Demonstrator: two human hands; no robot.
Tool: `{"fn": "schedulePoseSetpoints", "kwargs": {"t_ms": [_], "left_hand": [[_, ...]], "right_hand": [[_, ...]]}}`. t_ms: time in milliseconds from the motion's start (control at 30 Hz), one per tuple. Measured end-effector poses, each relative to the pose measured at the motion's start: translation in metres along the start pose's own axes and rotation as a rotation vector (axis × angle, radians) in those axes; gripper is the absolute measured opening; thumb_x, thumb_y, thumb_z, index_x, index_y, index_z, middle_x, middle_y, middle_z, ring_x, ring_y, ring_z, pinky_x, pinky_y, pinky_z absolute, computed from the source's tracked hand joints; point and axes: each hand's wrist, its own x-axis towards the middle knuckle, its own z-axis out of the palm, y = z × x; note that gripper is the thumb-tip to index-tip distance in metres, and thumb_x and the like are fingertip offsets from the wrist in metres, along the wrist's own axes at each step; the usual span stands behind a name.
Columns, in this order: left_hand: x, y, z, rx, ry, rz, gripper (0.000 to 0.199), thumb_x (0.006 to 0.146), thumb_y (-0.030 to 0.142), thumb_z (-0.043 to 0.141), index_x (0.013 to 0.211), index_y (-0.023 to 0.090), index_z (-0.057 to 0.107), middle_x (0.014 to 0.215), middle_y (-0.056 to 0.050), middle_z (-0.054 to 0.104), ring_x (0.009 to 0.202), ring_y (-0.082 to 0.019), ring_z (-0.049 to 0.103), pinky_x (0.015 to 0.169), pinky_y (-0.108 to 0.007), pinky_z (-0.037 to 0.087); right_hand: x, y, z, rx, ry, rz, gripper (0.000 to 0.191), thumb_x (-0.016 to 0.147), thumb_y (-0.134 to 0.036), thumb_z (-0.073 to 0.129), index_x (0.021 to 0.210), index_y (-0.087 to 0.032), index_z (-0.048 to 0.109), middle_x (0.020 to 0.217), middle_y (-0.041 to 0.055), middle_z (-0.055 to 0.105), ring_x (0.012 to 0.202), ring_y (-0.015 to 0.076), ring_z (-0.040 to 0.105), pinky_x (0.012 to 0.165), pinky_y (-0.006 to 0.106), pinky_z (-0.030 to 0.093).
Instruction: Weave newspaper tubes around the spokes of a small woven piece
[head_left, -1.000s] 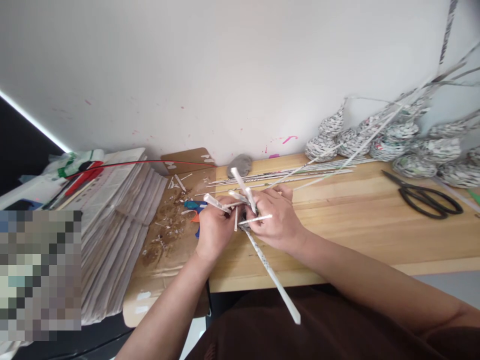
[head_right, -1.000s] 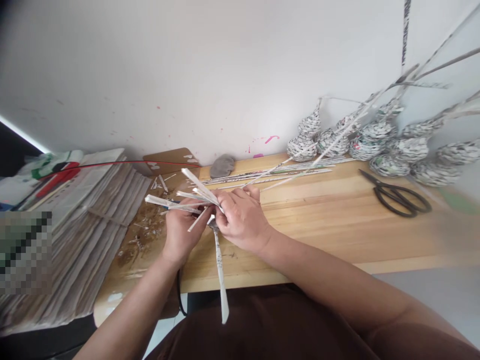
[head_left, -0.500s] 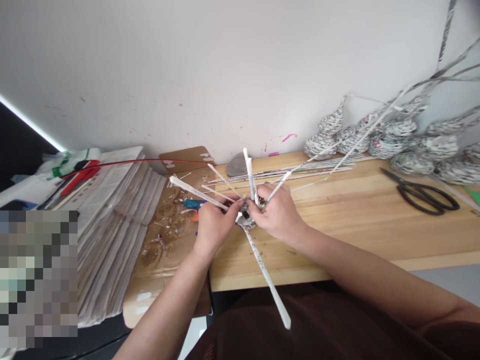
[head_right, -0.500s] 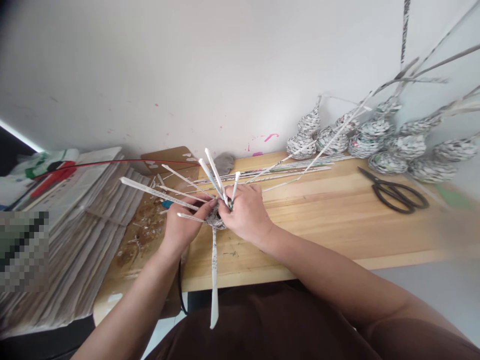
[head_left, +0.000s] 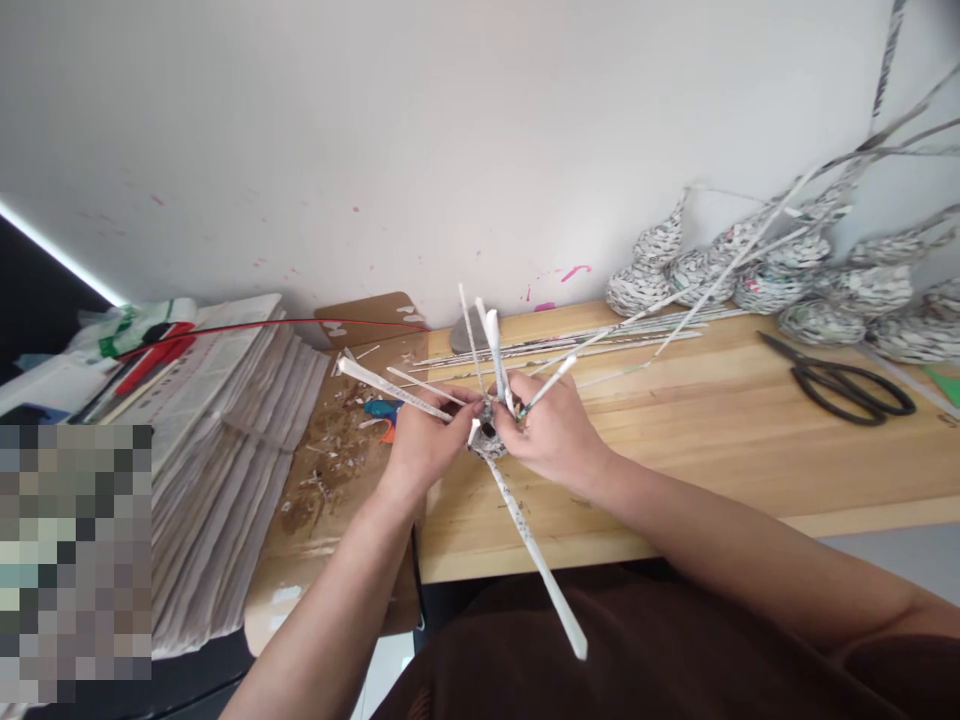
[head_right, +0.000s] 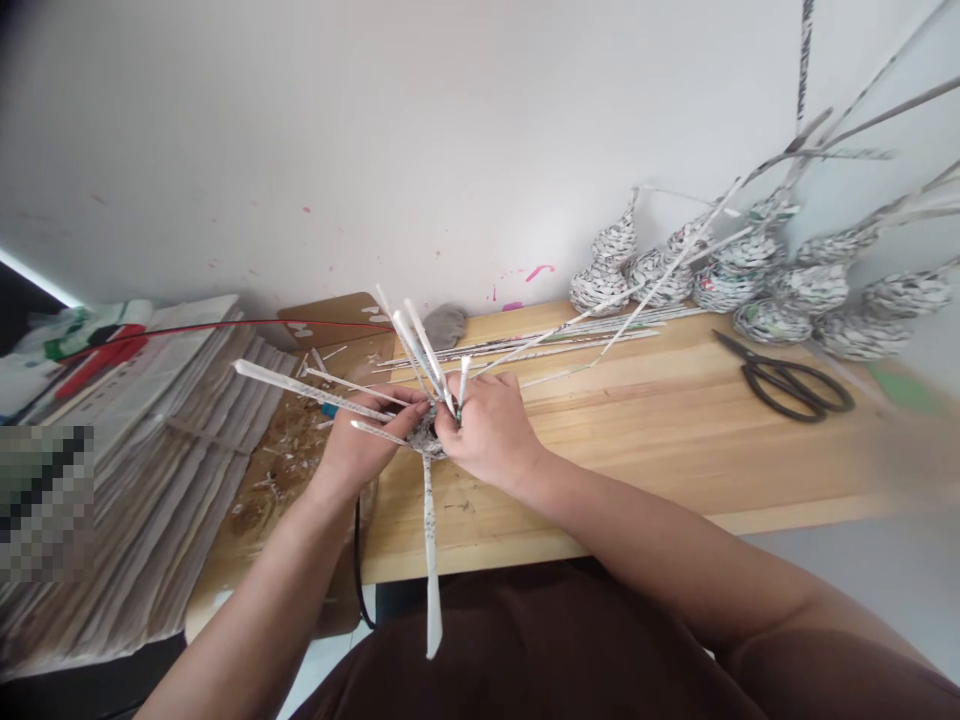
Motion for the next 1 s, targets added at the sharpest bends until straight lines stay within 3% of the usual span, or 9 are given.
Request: {"fn": "schedulePoseSetpoints", "kwargs": {"t_ms": [200, 367, 500, 567, 667, 833, 900, 1000], "left_hand": [[0.005, 0.011, -0.002, 0.089, -0.083, 0.032, 0.014, 0.079, 0.023, 0.067, 0.080, 0.019, 0.079, 0.080, -0.002, 0.080, 0.076, -0.020, 0.074, 0.071, -0.028, 0.055], [0.004, 0.007, -0.003, 0.204, -0.015, 0.082, 0.011, 0.077, 0.019, 0.064, 0.073, 0.018, 0.074, 0.072, -0.001, 0.075, 0.069, -0.017, 0.068, 0.064, -0.025, 0.050], [-0.002, -0.005, -0.009, 0.190, 0.010, 0.114, 0.013, 0.079, 0.025, 0.062, 0.067, 0.018, 0.064, 0.066, 0.000, 0.066, 0.063, -0.015, 0.059, 0.060, -0.025, 0.044], [-0.005, -0.011, -0.014, 0.161, -0.003, 0.073, 0.013, 0.080, 0.027, 0.061, 0.071, 0.018, 0.064, 0.067, 0.000, 0.066, 0.064, -0.015, 0.059, 0.060, -0.025, 0.044], [-0.011, -0.015, -0.022, 0.153, -0.003, 0.044, 0.013, 0.081, 0.028, 0.059, 0.076, 0.018, 0.065, 0.071, -0.001, 0.067, 0.067, -0.016, 0.059, 0.063, -0.026, 0.045], [-0.021, -0.016, -0.035, 0.160, 0.092, 0.097, 0.011, 0.082, 0.027, 0.058, 0.076, 0.018, 0.063, 0.074, -0.002, 0.064, 0.070, -0.016, 0.058, 0.066, -0.027, 0.045], [-0.025, -0.017, -0.039, 0.134, 0.082, 0.080, 0.012, 0.081, 0.028, 0.059, 0.077, 0.018, 0.063, 0.075, -0.002, 0.064, 0.072, -0.017, 0.059, 0.067, -0.027, 0.046], [-0.029, -0.019, -0.041, 0.058, 0.037, 0.023, 0.012, 0.082, 0.028, 0.060, 0.082, 0.017, 0.065, 0.077, -0.002, 0.066, 0.073, -0.017, 0.060, 0.069, -0.027, 0.047]], "right_hand": [[-0.002, 0.001, 0.006, -0.082, 0.108, -0.076, 0.009, 0.084, -0.019, 0.057, 0.088, -0.018, 0.065, 0.073, 0.0040, 0.068, 0.078, 0.0225, 0.059, 0.075, 0.036, 0.031], [-0.006, -0.001, 0.002, -0.092, 0.152, -0.209, 0.013, 0.085, -0.016, 0.057, 0.095, -0.018, 0.066, 0.080, 0.0033, 0.072, 0.081, 0.0225, 0.058, 0.078, 0.039, 0.033], [-0.010, -0.004, -0.001, 0.035, 0.267, -0.368, 0.013, 0.086, -0.016, 0.061, 0.096, -0.023, 0.067, 0.104, 0.0026, 0.075, 0.104, 0.0256, 0.059, 0.094, 0.043, 0.036], [-0.011, -0.004, 0.001, 0.152, 0.278, -0.405, 0.013, 0.087, -0.016, 0.061, 0.097, -0.022, 0.065, 0.105, 0.0035, 0.075, 0.101, 0.0233, 0.061, 0.093, 0.041, 0.041], [-0.015, -0.006, 0.006, 0.313, 0.190, -0.324, 0.009, 0.091, -0.022, 0.061, 0.100, -0.020, 0.061, 0.096, 0.0069, 0.072, 0.088, 0.0199, 0.063, 0.080, 0.034, 0.049], [-0.020, -0.010, 0.014, 0.497, -0.078, -0.086, 0.026, 0.092, -0.040, 0.064, 0.107, -0.018, 0.063, 0.098, 0.0081, 0.070, 0.083, 0.0192, 0.065, 0.075, 0.033, 0.051], [-0.020, -0.011, 0.018, 0.681, -0.166, 0.062, 0.033, 0.093, -0.047, 0.063, 0.108, -0.018, 0.065, 0.100, 0.0081, 0.070, 0.083, 0.0185, 0.066, 0.073, 0.032, 0.052], [-0.018, -0.012, 0.023, 1.003, -0.173, 0.206, 0.038, 0.092, -0.051, 0.063, 0.114, -0.020, 0.064, 0.102, 0.0074, 0.071, 0.084, 0.0179, 0.068, 0.072, 0.031, 0.055]]}}
